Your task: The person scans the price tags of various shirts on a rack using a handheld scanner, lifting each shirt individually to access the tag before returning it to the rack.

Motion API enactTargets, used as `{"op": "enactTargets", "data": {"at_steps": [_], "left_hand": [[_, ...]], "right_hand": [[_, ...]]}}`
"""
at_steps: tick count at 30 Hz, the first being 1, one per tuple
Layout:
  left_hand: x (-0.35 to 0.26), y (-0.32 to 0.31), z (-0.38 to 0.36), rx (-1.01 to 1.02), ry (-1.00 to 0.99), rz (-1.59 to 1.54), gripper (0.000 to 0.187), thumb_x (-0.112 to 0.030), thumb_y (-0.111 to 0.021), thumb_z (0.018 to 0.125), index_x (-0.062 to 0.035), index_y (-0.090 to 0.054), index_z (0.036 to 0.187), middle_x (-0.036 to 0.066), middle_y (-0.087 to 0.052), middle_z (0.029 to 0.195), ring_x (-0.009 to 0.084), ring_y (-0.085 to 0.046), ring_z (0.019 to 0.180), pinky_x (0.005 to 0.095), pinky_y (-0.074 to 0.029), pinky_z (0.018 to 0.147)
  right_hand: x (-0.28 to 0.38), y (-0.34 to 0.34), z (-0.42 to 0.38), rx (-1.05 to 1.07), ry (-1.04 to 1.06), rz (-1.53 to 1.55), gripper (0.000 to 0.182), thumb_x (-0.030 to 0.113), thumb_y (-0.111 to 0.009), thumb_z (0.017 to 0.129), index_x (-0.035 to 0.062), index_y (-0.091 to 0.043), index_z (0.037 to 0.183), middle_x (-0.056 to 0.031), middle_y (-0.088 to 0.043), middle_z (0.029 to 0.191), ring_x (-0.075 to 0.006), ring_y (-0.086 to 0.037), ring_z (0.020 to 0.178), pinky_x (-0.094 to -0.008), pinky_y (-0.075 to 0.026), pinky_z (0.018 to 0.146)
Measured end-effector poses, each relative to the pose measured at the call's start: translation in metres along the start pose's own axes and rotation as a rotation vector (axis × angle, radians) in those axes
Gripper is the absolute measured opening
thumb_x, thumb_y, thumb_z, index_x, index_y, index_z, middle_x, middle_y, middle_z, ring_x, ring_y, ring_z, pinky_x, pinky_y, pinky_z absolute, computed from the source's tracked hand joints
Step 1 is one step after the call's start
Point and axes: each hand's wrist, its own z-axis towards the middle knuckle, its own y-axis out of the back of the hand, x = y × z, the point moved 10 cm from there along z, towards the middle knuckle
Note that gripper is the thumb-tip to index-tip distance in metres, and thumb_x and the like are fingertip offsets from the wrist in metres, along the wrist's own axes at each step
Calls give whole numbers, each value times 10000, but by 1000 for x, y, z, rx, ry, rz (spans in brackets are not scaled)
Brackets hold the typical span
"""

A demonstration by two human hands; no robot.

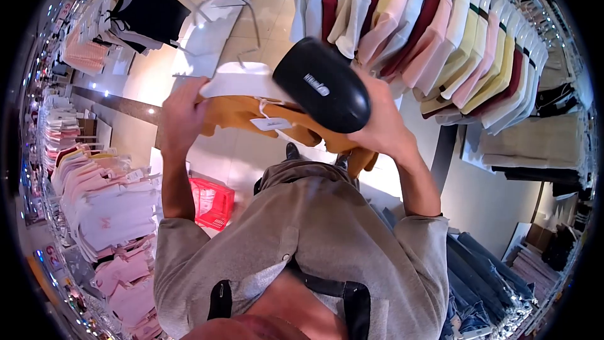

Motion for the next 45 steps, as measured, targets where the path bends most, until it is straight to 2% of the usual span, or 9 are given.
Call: {"op": "enactTargets", "data": {"at_steps": [4,7,11,14,21,25,26,34,45], "left_hand": [[2,34,2,-88,17,89,399,54,-681,720,-71,-609,1092,104,-658,916,326,-644,771,383,-511,658],[18,56,-5,-137,124,125,378,48,-634,773,-87,-629,1125,105,-651,856,279,-644,673,373,-515,626],[47,88,-14,-159,281,257,328,-28,-641,875,-104,-636,1194,113,-637,782,251,-635,657,361,-513,639],[77,114,-23,-201,370,333,292,-109,-634,933,-77,-618,1222,126,-666,884,245,-638,729,323,-509,695],[86,170,-5,-312,424,414,299,-210,-636,985,-14,-622,1210,94,-678,899,115,-529,676,270,-437,614],[108,204,2,-320,429,311,328,-171,-557,1034,43,-565,1283,130,-678,1205,178,-620,1097,275,-452,973],[109,214,7,-302,304,317,331,-191,-563,1035,41,-577,1271,129,-679,1187,164,-614,1062,286,-459,949],[120,278,38,-326,326,315,420,-302,-577,1032,29,-577,1292,133,-663,1137,139,-577,999,263,-464,889],[103,302,50,-365,385,391,428,-343,-573,1026,-13,-620,1294,129,-675,1228,184,-625,1093,293,-472,942]], "right_hand": [[-38,42,-58,-498,-130,-54,691,69,-832,660,-27,-556,1286,-151,-682,1112,-202,-664,998,-323,-492,932],[-5,40,-55,-377,-87,-239,394,25,-830,736,-8,-677,1098,-85,-737,991,-163,-693,865,-311,-533,830],[-38,37,-77,-493,-290,15,106,83,-712,906,12,-635,924,-30,-639,816,-110,-592,726,-257,-461,640],[-85,23,-101,-530,-466,178,334,99,-842,778,-15,-687,1052,-65,-731,945,-123,-658,835,-288,-517,783],[-175,-50,-133,-331,-583,235,454,90,-802,808,-14,-627,1213,-114,-715,1045,-150,-640,977,-316,-504,878],[-225,-98,-154,-199,-591,217,413,75,-749,836,4,-634,1227,-154,-716,1086,-164,-655,1011,-329,-505,904],[-238,-110,-161,-162,-658,234,426,98,-751,844,6,-631,1241,-161,-714,1101,-161,-654,1014,-331,-504,907],[-250,-128,-164,-257,-302,-68,334,-77,-600,671,-34,-612,1002,-211,-641,917,-418,-600,897,-434,-484,820],[-251,-114,-154,-360,-270,-51,260,55,-639,749,-14,-642,999,-198,-666,959,-408,-604,916,-443,-464,835]]}}
